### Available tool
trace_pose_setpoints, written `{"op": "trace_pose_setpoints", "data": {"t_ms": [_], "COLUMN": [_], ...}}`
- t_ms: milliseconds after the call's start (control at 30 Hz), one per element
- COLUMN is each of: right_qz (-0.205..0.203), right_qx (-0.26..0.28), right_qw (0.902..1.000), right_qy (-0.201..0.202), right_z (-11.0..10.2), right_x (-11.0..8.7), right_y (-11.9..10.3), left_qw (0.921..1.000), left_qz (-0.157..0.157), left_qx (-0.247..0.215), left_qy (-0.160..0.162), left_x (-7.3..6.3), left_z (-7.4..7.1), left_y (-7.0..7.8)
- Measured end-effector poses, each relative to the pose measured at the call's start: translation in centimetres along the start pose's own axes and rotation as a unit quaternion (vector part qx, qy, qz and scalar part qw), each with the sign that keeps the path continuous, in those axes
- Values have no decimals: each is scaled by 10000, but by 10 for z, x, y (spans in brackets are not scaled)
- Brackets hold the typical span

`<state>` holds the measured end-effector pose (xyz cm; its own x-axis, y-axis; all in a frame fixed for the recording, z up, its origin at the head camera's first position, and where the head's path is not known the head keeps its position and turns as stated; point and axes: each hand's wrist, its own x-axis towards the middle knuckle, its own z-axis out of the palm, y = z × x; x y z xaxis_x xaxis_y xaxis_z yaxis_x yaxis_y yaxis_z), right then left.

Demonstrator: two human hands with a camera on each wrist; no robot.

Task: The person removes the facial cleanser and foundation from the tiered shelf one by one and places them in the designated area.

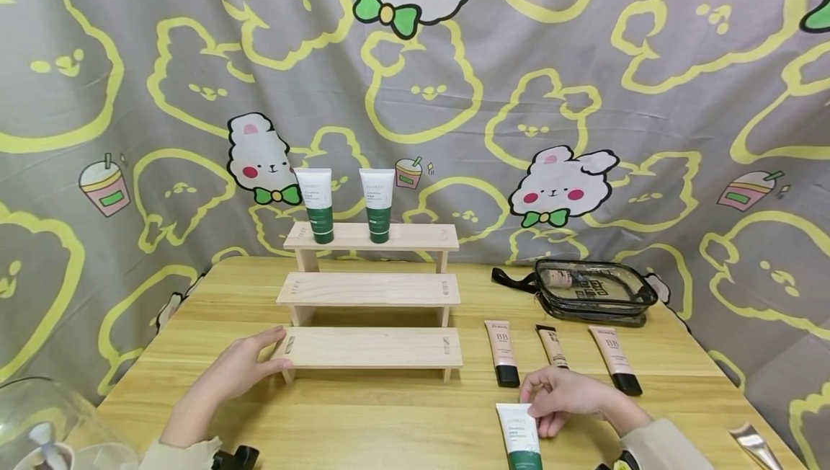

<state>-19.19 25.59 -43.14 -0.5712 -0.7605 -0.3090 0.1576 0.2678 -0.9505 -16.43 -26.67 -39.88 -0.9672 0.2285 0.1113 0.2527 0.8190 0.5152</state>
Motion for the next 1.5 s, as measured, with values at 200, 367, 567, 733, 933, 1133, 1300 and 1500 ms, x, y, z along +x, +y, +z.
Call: {"op": "trace_pose_setpoints", "data": {"t_ms": [200,367,567,733,933,1133,1300,1500], "right_qz": [32,31,53,34,13,-17,-134,-276], "right_qx": [-166,-282,-352,-387,-490,-771,-1198,-1448], "right_qw": [9997,9993,9991,9990,9985,9961,9899,9819], "right_qy": [194,246,235,230,252,425,752,1192], "right_z": [2,2,1,0,-1,-5,-13,-28], "right_x": [-1,-2,-3,-3,-3,-6,-7,-5], "right_y": [1,1,1,1,0,-8,-24,-50], "left_qw": [10000,10000,10000,10000,10000,10000,10000,10000], "left_qz": [14,42,62,59,68,38,-21,-24], "left_qx": [-25,-12,-26,-20,-35,-41,-31,-22], "left_qy": [-7,-4,-13,-10,-19,-30,-27,-17], "left_x": [0,0,1,0,0,0,0,0], "left_z": [0,0,0,0,0,0,1,1], "left_y": [0,0,0,0,0,0,0,0]}}
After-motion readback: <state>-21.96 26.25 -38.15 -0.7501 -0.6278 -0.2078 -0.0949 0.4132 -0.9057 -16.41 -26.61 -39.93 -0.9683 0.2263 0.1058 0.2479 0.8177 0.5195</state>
